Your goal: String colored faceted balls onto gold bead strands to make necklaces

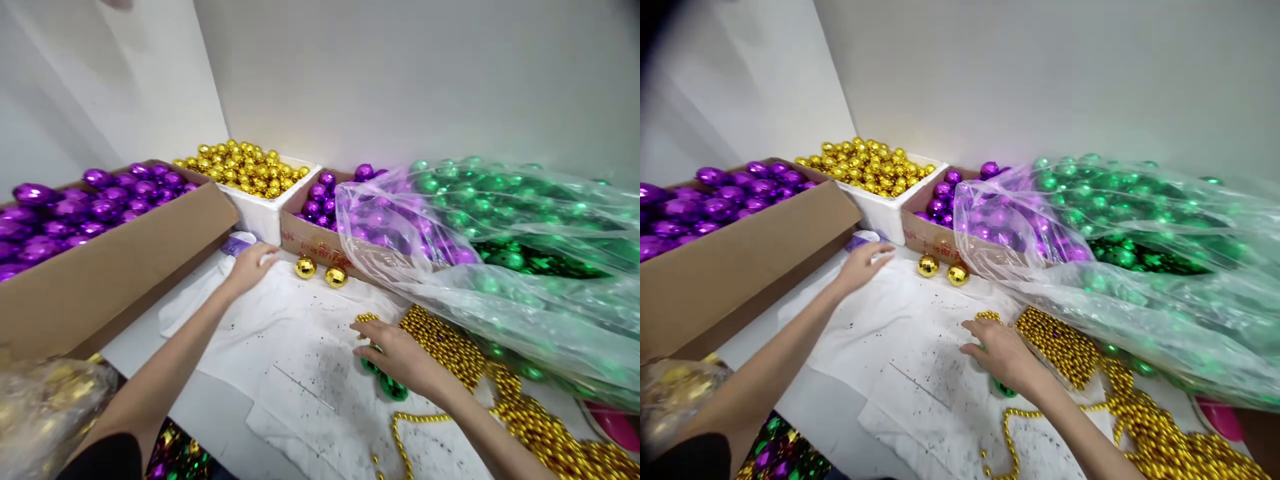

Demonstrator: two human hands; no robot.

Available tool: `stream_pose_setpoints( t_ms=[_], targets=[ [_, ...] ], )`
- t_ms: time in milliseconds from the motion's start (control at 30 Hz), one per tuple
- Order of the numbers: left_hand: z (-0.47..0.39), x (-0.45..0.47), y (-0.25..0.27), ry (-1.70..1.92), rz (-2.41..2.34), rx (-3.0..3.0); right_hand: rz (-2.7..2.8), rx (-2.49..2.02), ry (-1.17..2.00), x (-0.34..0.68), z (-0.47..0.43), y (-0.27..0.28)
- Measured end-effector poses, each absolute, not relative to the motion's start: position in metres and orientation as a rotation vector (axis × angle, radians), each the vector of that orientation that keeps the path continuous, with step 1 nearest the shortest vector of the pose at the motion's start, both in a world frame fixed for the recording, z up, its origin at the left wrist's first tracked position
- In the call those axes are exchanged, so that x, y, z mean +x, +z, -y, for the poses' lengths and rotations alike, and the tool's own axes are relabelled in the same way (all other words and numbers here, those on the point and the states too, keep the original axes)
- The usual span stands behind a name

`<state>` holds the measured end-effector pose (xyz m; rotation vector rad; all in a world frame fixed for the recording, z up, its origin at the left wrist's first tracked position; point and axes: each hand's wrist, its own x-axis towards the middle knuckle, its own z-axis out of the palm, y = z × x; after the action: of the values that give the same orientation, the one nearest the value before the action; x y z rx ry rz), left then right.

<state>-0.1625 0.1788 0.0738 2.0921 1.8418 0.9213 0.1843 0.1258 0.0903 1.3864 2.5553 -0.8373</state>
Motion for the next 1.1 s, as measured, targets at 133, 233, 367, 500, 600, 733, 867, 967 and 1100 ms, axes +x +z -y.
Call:
stream_pose_setpoints(
  t_ms=[133,233,367,500,600,733,867,967,1100],
  targets=[
    [-0.200,-0.242,0.134,0.973,-2.305,2.010,-2.539,1.298,-0.941,0.174,-0.133,0.104],
    [-0.187,-0.313,0.159,0.949,-2.634,1.803,-2.484,1.279,-1.015,0.177,-0.141,0.098],
    [-0.168,-0.398,0.166,0.814,-3.010,1.365,-2.436,1.198,-1.121,0.176,-0.154,0.082],
    [-0.169,-0.442,0.160,0.720,-3.080,1.251,-2.429,1.112,-1.178,0.148,-0.162,0.080],
    [-0.181,-0.456,0.159,0.688,-3.011,1.280,-2.470,1.066,-1.225,0.111,-0.171,0.090],
    [-0.191,-0.481,0.166,0.808,-2.989,1.249,-2.590,1.080,-1.248,0.058,-0.201,0.106],
    [-0.179,-0.520,0.177,0.960,-3.031,1.125,-2.727,1.105,-1.305,0.015,-0.242,0.118],
    [-0.167,-0.549,0.178,0.987,-3.029,1.065,-2.738,1.113,-1.351,-0.007,-0.261,0.121],
    [-0.170,-0.574,0.169,0.879,-3.045,1.036,-2.649,1.070,-1.386,-0.029,-0.266,0.116]
  ],
)
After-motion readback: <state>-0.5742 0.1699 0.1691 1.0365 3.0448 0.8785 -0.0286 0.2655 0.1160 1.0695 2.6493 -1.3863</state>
